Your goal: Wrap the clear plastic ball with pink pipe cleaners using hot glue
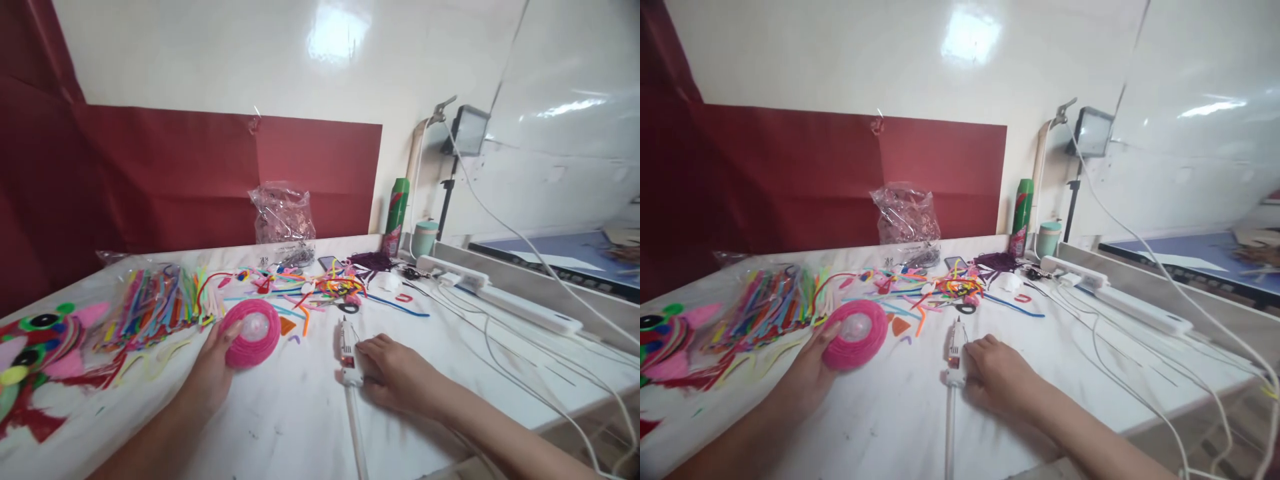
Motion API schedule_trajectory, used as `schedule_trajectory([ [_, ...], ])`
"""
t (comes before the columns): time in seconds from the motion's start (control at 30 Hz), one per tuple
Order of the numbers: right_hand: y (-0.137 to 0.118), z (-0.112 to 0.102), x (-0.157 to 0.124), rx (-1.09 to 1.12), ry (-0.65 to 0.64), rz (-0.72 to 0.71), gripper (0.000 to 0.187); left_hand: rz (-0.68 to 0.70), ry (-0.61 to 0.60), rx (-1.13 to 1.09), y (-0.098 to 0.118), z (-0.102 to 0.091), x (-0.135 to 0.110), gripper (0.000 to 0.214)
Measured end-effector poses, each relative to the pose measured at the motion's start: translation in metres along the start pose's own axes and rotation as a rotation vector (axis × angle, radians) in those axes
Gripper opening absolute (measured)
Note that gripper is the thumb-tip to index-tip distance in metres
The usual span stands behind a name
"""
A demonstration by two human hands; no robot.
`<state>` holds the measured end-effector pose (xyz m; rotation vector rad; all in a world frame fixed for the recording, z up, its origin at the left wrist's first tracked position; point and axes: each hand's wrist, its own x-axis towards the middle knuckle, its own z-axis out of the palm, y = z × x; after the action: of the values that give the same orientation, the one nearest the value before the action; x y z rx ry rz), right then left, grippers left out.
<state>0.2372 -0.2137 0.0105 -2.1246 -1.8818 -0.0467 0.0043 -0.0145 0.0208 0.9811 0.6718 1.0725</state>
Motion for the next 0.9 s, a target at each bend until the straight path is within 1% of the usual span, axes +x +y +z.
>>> schedule_trajectory([
  [0.1,0.005,0.006,0.001,-0.021,0.004,0.023,0.023,0.017,-0.020,0.002,0.000,-0.002,0.001,0.053],
  [0.17,0.010,0.013,0.000,-0.025,0.021,0.031,0.026,0.025,-0.024,0.002,0.000,-0.003,0.002,0.055],
  [0.27,0.015,0.023,-0.005,-0.023,0.067,0.030,0.029,0.036,-0.002,0.010,0.000,-0.003,0.003,0.061],
  [0.33,0.017,0.027,-0.010,-0.021,0.100,0.008,0.031,0.061,0.004,0.022,0.000,-0.003,0.003,0.063],
  [0.4,0.018,0.029,-0.015,-0.006,0.142,-0.032,0.038,0.094,0.008,0.037,0.001,-0.004,0.005,0.062],
  [0.47,0.019,0.031,-0.016,0.072,0.186,-0.071,0.039,0.109,0.013,0.048,0.001,-0.006,0.007,0.061],
  [0.53,0.019,0.035,-0.011,0.187,0.188,-0.104,0.030,0.100,0.028,0.049,-0.001,-0.009,0.010,0.062],
  [0.57,0.019,0.037,-0.005,0.234,0.170,-0.117,0.024,0.091,0.033,0.048,-0.002,-0.010,0.012,0.062],
  [0.63,0.017,0.042,0.009,0.278,0.116,-0.140,0.018,0.076,0.034,0.045,-0.005,-0.011,0.014,0.064],
  [0.7,0.012,0.043,0.023,0.294,0.099,-0.168,0.016,0.070,0.029,0.047,-0.006,-0.013,0.016,0.065],
  [0.73,0.009,0.042,0.030,0.323,0.106,-0.214,0.014,0.071,0.032,0.052,-0.006,-0.013,0.017,0.065],
  [0.77,0.005,0.040,0.036,0.366,0.114,-0.289,0.013,0.068,0.042,0.061,-0.006,-0.015,0.019,0.066],
  [0.87,-0.002,0.032,0.051,0.519,0.142,-0.556,0.020,0.037,0.057,0.104,-0.005,-0.020,0.025,0.071],
  [0.9,-0.002,0.033,0.055,0.553,0.157,-0.614,0.022,0.026,0.053,0.114,-0.006,-0.021,0.027,0.073],
])
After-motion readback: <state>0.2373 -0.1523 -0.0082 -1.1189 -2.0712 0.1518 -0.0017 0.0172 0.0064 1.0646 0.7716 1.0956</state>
